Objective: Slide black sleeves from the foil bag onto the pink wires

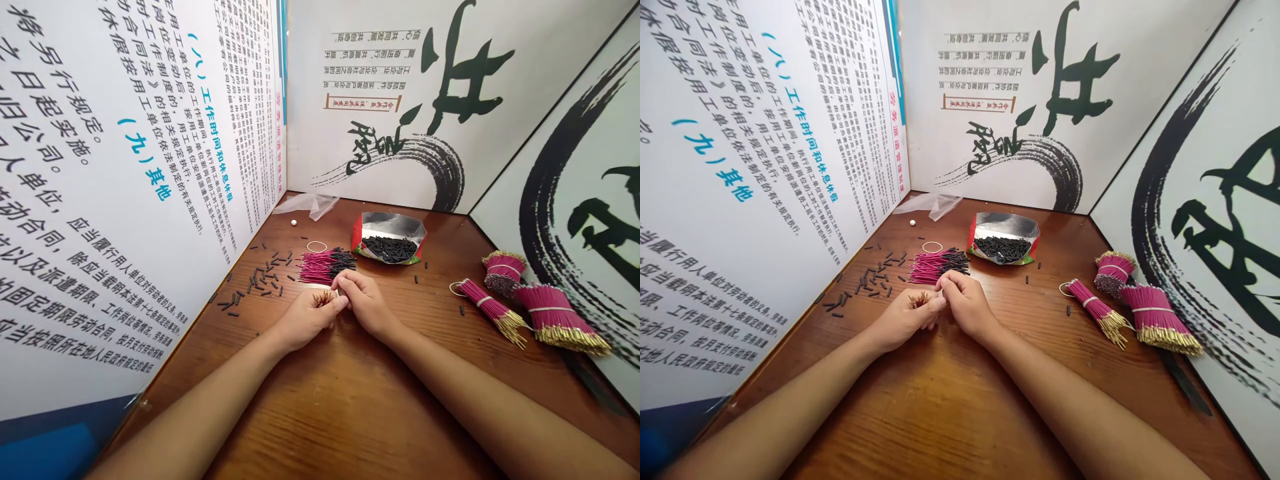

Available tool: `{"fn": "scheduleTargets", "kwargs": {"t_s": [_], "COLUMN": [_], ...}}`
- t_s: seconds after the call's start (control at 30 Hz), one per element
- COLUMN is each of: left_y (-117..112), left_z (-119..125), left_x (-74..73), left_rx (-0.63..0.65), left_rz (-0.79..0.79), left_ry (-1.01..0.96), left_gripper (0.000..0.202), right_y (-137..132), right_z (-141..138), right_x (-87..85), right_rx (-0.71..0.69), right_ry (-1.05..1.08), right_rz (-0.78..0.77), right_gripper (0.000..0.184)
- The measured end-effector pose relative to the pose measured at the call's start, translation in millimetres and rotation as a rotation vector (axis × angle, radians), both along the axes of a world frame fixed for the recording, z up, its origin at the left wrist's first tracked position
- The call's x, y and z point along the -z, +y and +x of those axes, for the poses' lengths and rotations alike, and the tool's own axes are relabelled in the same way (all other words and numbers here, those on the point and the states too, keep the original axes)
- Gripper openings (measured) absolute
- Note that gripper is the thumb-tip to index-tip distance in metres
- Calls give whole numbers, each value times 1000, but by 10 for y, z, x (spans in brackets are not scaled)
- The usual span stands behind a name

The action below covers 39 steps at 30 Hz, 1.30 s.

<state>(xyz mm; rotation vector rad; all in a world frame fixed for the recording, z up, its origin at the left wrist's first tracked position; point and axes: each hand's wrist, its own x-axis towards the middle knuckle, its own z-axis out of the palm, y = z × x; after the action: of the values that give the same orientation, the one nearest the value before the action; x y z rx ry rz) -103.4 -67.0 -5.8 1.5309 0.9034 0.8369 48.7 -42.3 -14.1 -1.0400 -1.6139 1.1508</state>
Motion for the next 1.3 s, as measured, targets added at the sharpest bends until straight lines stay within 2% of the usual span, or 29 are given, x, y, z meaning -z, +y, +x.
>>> {"fn": "scheduleTargets", "kwargs": {"t_s": [0.13, 0.23, 0.4, 0.53, 0.8, 1.0, 1.17, 1.3], "left_y": [-18, -34, -14, 15, -35, -51, -53, -61], "left_z": [9, 13, -22, -21, 82, 78, 76, 74], "left_x": [-21, -50, -46, -20, -70, -57, -68, -67], "left_rx": [-20, -49, 12, 0, -117, -99, -91, -73], "left_rz": [-21, -78, -262, -301, -236, -284, -173, -118], "left_ry": [-1, -78, -264, -278, -177, -178, -98, -54], "left_gripper": [49, 43, 16, 9, 13, 12, 11, 5], "right_y": [4, 6, 4, 3, 8, 1, 137, 421], "right_z": [4, -1, -11, -7, -2, 10, 250, 603], "right_x": [8, 18, 34, 47, 55, 20, -102, -250], "right_rx": [-3, -8, -8, 6, 64, 106, 246, 391], "right_ry": [-2, -2, 5, 17, 62, 44, -79, -354], "right_rz": [7, 6, 13, 12, 24, 94, 278, 351], "right_gripper": [25, 26, 29, 27, 26, 23, 19, 18]}}
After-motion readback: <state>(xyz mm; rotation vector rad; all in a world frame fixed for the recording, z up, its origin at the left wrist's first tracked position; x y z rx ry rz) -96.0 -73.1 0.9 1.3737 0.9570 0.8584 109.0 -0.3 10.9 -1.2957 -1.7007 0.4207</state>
